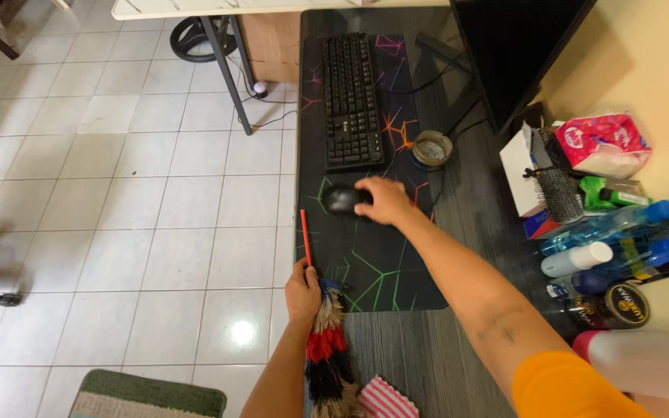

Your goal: The person organizes a cluttered desk by moving various items, including a box, cleaning supplies, and a thermos, to the side. They then use a cloth to wipe the desk surface and a gaming chair, and use a duster to clean a second desk area.

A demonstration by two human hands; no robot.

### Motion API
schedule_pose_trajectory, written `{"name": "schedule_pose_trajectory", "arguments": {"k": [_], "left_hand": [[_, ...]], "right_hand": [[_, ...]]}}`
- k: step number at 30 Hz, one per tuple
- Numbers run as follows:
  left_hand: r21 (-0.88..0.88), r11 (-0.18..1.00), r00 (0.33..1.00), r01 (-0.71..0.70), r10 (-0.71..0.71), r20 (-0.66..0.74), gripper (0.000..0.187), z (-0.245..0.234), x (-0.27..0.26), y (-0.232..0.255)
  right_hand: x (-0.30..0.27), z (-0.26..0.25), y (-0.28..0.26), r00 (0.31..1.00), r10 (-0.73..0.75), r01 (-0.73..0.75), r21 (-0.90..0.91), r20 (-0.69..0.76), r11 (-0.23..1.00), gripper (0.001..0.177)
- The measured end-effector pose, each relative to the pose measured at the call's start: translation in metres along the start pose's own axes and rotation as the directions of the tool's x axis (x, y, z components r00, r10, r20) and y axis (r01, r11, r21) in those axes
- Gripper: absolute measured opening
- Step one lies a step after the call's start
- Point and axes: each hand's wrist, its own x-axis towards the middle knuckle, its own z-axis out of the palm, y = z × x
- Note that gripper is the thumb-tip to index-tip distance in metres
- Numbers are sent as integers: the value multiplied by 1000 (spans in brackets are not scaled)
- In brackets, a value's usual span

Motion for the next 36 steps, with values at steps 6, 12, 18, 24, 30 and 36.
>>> {"name": "schedule_pose_trajectory", "arguments": {"k": [6,12,18,24,30,36], "left_hand": [[1,999,999,-35,35,-17,33,-1,0,3],[46,998,999,-40,40,-10,33,2,3,-5],[23,999,998,-42,43,-35,32,7,5,-15],[57,993,992,-106,109,-58,32,8,9,-26],[48,995,995,-88,90,-47,32,10,9,-30],[70,994,993,-88,93,-69,31,8,5,-29]], "right_hand": [[-16,20,-6,997,-66,65,-4,-45,998,101],[-30,16,4,996,46,-42,-59,73,997,90],[-64,1,-7,976,-130,133,9,-173,991,112],[-203,29,-35,937,-350,339,278,-10,899,52],[-361,72,-34,661,-751,703,360,-10,614,30],[-318,29,54,980,-198,153,654,-4,741,42]]}}
